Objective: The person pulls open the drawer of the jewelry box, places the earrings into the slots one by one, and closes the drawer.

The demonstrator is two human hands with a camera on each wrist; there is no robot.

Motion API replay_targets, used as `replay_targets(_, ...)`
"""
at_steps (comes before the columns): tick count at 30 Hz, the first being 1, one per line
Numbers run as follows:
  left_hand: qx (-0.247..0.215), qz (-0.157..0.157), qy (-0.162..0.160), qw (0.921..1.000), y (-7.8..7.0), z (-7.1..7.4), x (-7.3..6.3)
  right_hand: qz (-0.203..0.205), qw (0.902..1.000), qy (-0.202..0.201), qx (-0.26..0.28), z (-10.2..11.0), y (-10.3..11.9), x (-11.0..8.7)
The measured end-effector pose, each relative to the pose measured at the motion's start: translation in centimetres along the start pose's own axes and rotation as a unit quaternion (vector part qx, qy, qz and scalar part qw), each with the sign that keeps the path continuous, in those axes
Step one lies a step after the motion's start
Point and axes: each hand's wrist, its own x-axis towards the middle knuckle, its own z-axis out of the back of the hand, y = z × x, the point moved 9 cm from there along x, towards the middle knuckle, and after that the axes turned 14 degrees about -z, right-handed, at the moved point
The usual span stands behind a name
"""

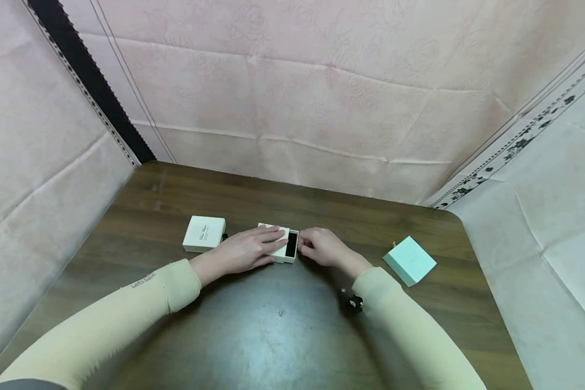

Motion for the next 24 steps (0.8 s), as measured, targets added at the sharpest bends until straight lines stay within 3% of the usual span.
replay_targets(8, -0.004, -0.002, -0.005, 1.0, 0.1, 0.1, -0.1, 0.024, 0.9995, -0.003, 0.02, -0.3, -2.7, -0.3)
replay_targets(11, -0.005, -0.002, -0.006, 1.0, 0.0, 0.1, -0.1, 0.01, 0.9998, 0.0, 0.017, 0.4, -2.0, -0.7)
replay_targets(15, -0.005, -0.001, -0.005, 1.0, 0.1, 0.1, 0.0, -0.042, 0.9991, 0.006, -0.004, 1.4, -0.6, -1.3)
replay_targets(19, -0.005, 0.0, -0.004, 1.0, 0.1, 0.1, 0.0, -0.072, 0.9971, 0.014, -0.018, 1.5, -0.9, -1.6)
replay_targets(24, -0.002, -0.002, -0.005, 1.0, 0.0, 0.0, -0.1, -0.079, 0.9966, 0.014, -0.013, 1.6, -1.3, -1.9)
